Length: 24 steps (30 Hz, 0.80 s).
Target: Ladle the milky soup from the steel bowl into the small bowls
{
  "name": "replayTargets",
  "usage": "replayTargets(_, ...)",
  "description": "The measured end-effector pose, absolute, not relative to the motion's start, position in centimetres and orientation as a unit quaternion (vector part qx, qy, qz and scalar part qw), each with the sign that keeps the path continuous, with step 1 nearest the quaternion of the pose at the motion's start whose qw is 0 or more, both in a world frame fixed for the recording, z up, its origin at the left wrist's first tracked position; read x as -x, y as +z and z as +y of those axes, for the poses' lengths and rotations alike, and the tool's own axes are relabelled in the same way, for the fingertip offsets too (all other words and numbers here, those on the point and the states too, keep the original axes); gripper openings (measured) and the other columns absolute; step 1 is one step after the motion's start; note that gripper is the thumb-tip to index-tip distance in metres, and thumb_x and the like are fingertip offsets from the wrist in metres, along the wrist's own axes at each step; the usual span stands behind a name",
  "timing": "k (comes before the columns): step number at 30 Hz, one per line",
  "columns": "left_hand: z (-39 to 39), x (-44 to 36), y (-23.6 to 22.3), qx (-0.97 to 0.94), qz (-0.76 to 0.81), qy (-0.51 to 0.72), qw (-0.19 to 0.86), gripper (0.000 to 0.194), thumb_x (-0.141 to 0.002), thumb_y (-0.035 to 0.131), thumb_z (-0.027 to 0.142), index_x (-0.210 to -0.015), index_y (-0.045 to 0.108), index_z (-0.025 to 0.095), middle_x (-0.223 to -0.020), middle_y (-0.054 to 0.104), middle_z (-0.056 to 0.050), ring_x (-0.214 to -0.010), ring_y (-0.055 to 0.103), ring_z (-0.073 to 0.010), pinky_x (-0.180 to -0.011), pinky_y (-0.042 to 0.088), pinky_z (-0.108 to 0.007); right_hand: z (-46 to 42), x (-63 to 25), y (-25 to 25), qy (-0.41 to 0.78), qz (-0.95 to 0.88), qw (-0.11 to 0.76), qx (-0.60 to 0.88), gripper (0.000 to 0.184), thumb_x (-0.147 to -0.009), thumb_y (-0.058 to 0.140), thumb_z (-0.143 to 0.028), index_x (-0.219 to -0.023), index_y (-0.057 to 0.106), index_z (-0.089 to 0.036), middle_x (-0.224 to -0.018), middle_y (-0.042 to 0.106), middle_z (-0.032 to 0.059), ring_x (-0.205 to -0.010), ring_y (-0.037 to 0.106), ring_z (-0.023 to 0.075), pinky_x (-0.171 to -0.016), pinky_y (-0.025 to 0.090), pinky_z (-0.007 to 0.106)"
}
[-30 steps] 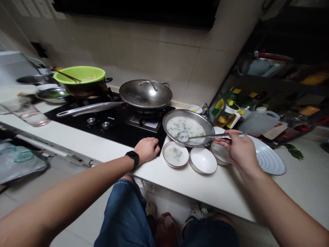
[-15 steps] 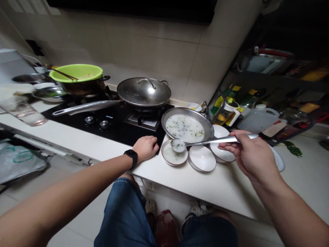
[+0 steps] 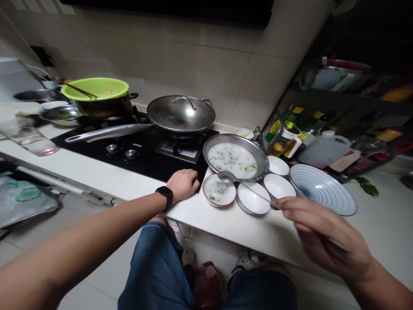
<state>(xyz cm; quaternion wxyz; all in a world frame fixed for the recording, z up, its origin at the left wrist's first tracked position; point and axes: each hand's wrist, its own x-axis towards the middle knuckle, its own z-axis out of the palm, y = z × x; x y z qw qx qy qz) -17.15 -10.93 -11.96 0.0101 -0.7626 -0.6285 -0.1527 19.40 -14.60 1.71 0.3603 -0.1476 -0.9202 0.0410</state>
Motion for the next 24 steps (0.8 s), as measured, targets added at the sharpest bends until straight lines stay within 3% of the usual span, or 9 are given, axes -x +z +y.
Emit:
replayTargets(5,-11.0,17.2,-12.0,0.763,-0.628,-0.154,0.01,0.019,-0.096,0.052,0.025,-0.082,0.063,0.022,-0.09,0.072,-0.008,-0.086,0.066,-0.0232,-0.079,0.048,-0.037,-10.5,-19.0,0.7,-0.01,-0.842,0.478,0.251,0.017,-0.101,0.06,-0.021,-0.108,0.075,-0.028,-0.094,0.078,0.0074,-0.088,0.077,0.0261,-0.081,0.064,0.042)
replayTargets(8,-11.0,17.2,-12.0,0.761,-0.63,-0.154,0.008,0.019,-0.096,0.052,0.025,-0.083,0.064,0.022,-0.09,0.072,-0.008,-0.087,0.066,-0.0232,-0.08,0.048,-0.037,-7.7,-18.4,-1.0,0.008,-0.812,0.468,0.348,0.022,-0.105,0.057,-0.037,-0.098,0.074,-0.025,-0.085,0.078,0.007,-0.086,0.077,0.026,-0.083,0.063,0.042)
replayTargets(11,-11.0,17.3,-12.1,0.76,-0.631,-0.155,0.009,0.019,-0.096,0.052,0.025,-0.083,0.065,0.022,-0.09,0.072,-0.008,-0.087,0.066,-0.0231,-0.081,0.048,-0.036,-5.9,-18.0,-2.8,0.115,-0.746,0.494,0.431,0.033,-0.105,0.056,-0.053,-0.099,0.071,-0.024,-0.082,0.078,0.0054,-0.077,0.078,0.024,-0.079,0.066,0.041)
replayTargets(14,-10.9,17.3,-12.1,0.762,-0.629,-0.155,0.011,0.019,-0.096,0.052,0.026,-0.083,0.065,0.021,-0.09,0.071,-0.008,-0.087,0.066,-0.0231,-0.08,0.048,-0.037,-4.6,-17.8,-4.0,0.275,-0.642,0.549,0.458,0.036,-0.098,0.065,-0.061,-0.096,0.067,-0.025,-0.075,0.076,0.0027,-0.058,0.076,0.0224,-0.061,0.067,0.038)
replayTargets(18,-11.0,17.2,-12.0,0.761,-0.63,-0.156,0.011,0.019,-0.096,0.052,0.025,-0.083,0.064,0.021,-0.09,0.071,-0.008,-0.086,0.066,-0.0231,-0.079,0.048,-0.037,-3.3,-17.7,-4.0,0.382,-0.516,0.584,0.496,0.029,-0.09,0.075,-0.05,-0.087,0.064,-0.024,-0.064,0.071,-0.0002,-0.053,0.075,0.0217,-0.056,0.069,0.036)
replayTargets(21,-11.0,17.2,-12.0,0.76,-0.632,-0.154,0.009,0.019,-0.096,0.052,0.025,-0.082,0.065,0.022,-0.09,0.071,-0.008,-0.086,0.066,-0.0229,-0.079,0.048,-0.037,-2.9,-17.9,-3.4,0.407,-0.455,0.598,0.519,0.021,-0.089,0.075,-0.037,-0.085,0.062,-0.021,-0.063,0.07,-0.0016,-0.057,0.077,0.0202,-0.059,0.07,0.033)
replayTargets(24,-11.0,17.2,-12.0,0.759,-0.632,-0.153,0.008,0.019,-0.096,0.052,0.025,-0.083,0.065,0.022,-0.09,0.072,-0.008,-0.086,0.066,-0.0228,-0.08,0.048,-0.037,-2.9,-18.3,-2.9,0.418,-0.458,0.603,0.502,0.02,-0.087,0.077,-0.035,-0.085,0.061,-0.021,-0.063,0.069,-0.0023,-0.058,0.078,0.0208,-0.059,0.071,0.034)
